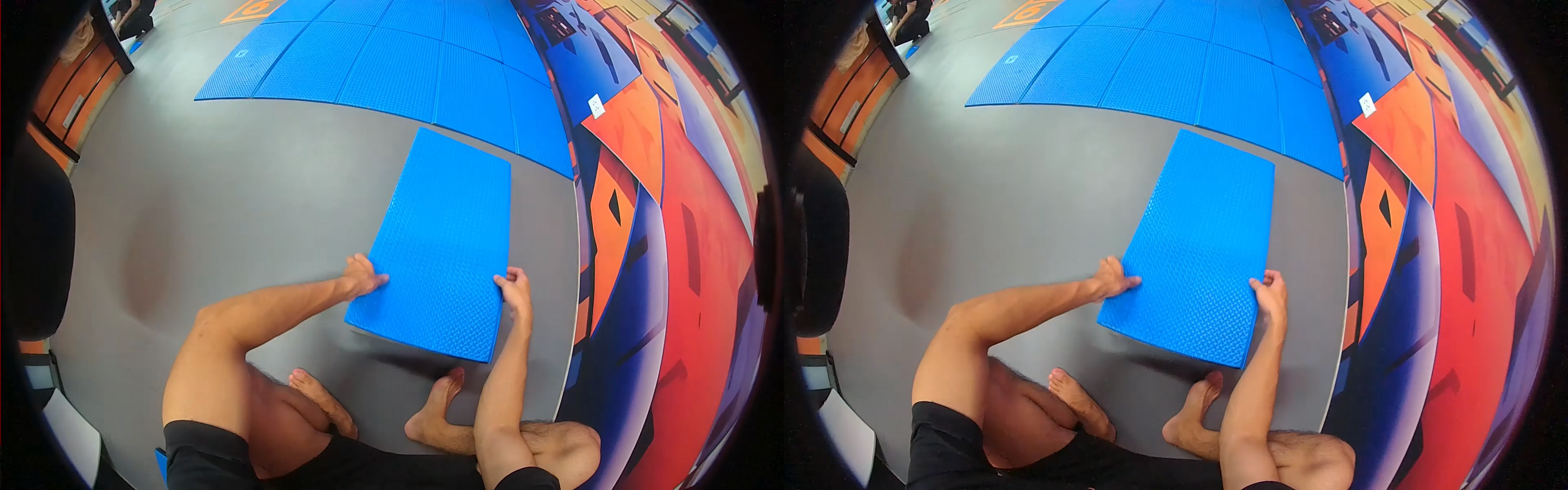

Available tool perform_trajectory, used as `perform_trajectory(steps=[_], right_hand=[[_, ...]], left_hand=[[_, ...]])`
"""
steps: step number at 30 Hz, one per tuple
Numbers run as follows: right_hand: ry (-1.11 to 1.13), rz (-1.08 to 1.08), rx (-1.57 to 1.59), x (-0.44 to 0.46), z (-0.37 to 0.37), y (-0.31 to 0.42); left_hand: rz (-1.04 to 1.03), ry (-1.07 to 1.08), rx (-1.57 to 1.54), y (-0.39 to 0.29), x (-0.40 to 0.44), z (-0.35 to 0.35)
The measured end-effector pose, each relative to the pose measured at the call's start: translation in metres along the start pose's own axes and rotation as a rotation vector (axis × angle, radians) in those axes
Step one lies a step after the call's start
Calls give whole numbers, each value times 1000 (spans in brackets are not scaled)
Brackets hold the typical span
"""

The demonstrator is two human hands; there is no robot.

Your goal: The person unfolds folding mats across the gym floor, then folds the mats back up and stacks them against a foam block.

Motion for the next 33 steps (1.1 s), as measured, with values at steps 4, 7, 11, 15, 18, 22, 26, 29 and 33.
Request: perform_trajectory(steps=[4, 7, 11, 15, 18, 22, 26, 29, 33], right_hand=[[145, 65, 147, -30, 10, 82], [220, 178, 333, -46, 2, 129], [268, 397, 453, -67, -43, 175], [249, 726, 449, -100, -116, 206], [375, 803, 456, -134, -165, 228], [464, 923, 283, -167, -228, 239], [488, 898, 41, -182, -279, 227], [470, 833, -222, -195, -305, 221], [417, 851, -417, -199, -340, 205]], left_hand=[[-18, 90, -347, 2, -1, 31], [-125, 256, -441, -4, -21, 65], [-171, 33, -265, 47, 13, 75], [-153, -55, -59, 101, 14, 116], [-87, -64, 40, 147, 9, 128], [60, -31, 139, 202, -6, 131], [161, -13, 189, 267, -12, 122], [209, -97, 226, 311, -15, 116], [328, -140, 303, 345, -19, 118]])
Point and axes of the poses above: each hand's wrist, its own x-axis towards the middle knuckle, its own z-axis out of the back of the hand, y = z × x, the point moved 6 cm from there along x, towards the middle knuckle, and after that the axes turned 15 degrees about x, right-handed, at the moved point
